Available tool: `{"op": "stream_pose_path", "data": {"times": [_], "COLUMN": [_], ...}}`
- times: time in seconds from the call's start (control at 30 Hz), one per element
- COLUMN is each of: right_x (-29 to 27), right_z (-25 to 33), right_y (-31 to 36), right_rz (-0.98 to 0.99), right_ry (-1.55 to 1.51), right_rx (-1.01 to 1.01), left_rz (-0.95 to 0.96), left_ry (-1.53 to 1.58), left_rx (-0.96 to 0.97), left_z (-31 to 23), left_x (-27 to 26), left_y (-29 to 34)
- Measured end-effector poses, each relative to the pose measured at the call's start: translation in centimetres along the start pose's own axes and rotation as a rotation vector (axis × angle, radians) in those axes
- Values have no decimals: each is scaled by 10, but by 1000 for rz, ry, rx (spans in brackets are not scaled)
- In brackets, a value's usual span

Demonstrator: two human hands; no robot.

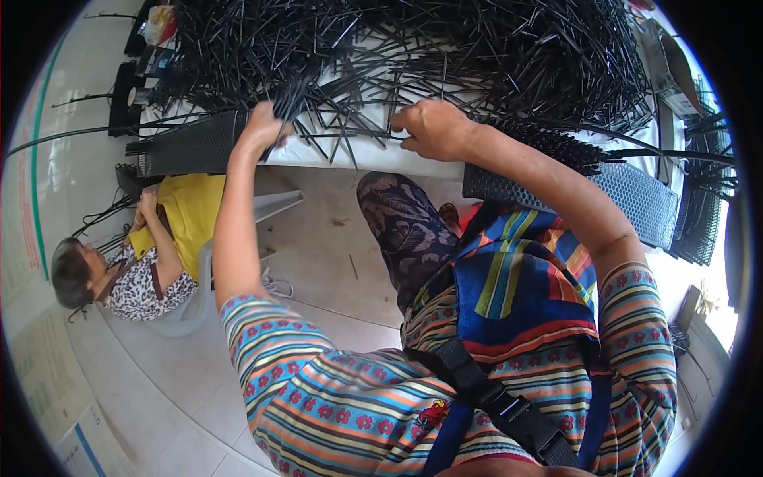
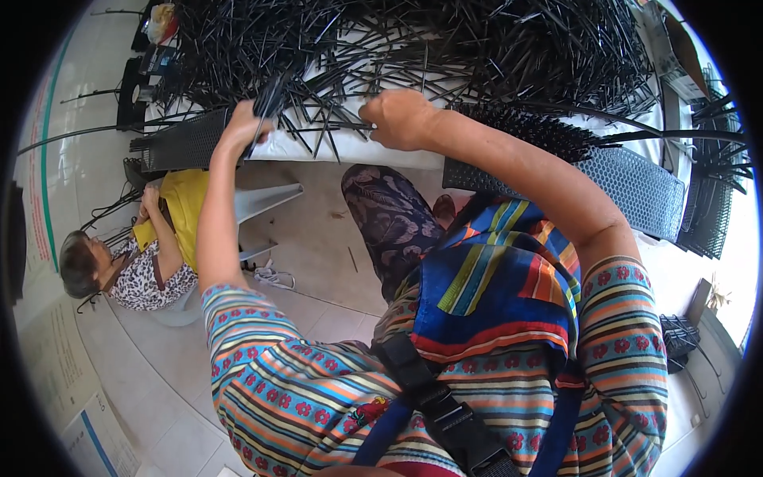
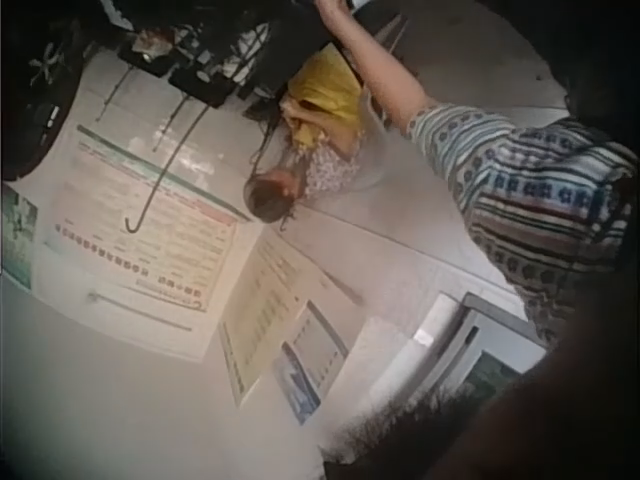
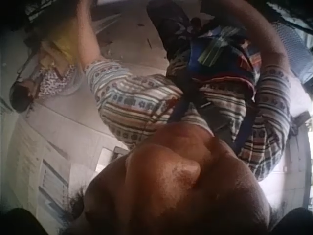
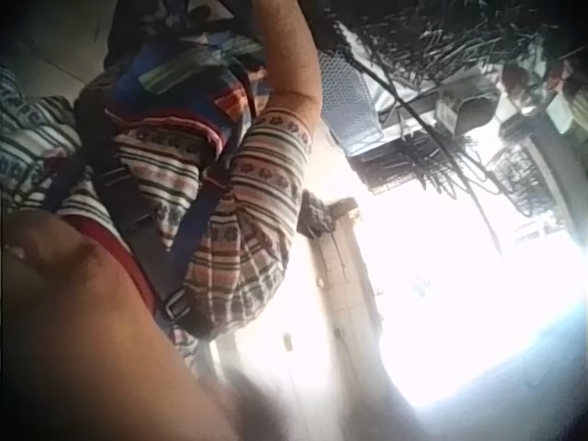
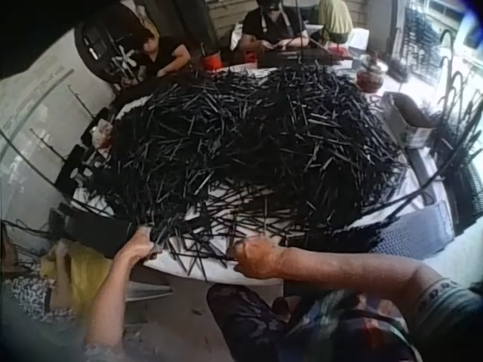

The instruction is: The person inserts bundles of thin plastic strips into a perforated base plate, then trims the strips with scissors.

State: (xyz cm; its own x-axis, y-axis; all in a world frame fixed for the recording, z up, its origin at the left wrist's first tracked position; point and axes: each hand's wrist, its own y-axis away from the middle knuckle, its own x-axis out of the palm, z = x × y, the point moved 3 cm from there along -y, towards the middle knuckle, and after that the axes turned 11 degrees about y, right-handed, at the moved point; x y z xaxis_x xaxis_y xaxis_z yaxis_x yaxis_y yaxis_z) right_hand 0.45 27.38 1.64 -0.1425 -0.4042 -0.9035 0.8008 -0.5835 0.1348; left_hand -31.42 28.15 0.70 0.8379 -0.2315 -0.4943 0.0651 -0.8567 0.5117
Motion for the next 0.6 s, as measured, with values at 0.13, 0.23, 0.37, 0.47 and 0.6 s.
{"op": "stream_pose_path", "data": {"times": [0.13,0.23,0.37,0.47,0.6], "right_x": [21,38,37,36,33], "right_z": [10,19,34,21,24], "right_y": [-8,-17,-16,0,14], "right_rz": [155,132,153,123,141], "right_ry": [37,36,64,132,132], "right_rx": [-72,-107,-147,-140,-145], "left_rz": [254,401,418,549,446], "left_ry": [33,-153,-370,-424,-567], "left_rx": [-180,-140,-91,-241,-49], "left_z": [46,51,75,37,-5], "left_x": [3,40,46,48,42], "left_y": [45,31,-11,-48,-107]}}
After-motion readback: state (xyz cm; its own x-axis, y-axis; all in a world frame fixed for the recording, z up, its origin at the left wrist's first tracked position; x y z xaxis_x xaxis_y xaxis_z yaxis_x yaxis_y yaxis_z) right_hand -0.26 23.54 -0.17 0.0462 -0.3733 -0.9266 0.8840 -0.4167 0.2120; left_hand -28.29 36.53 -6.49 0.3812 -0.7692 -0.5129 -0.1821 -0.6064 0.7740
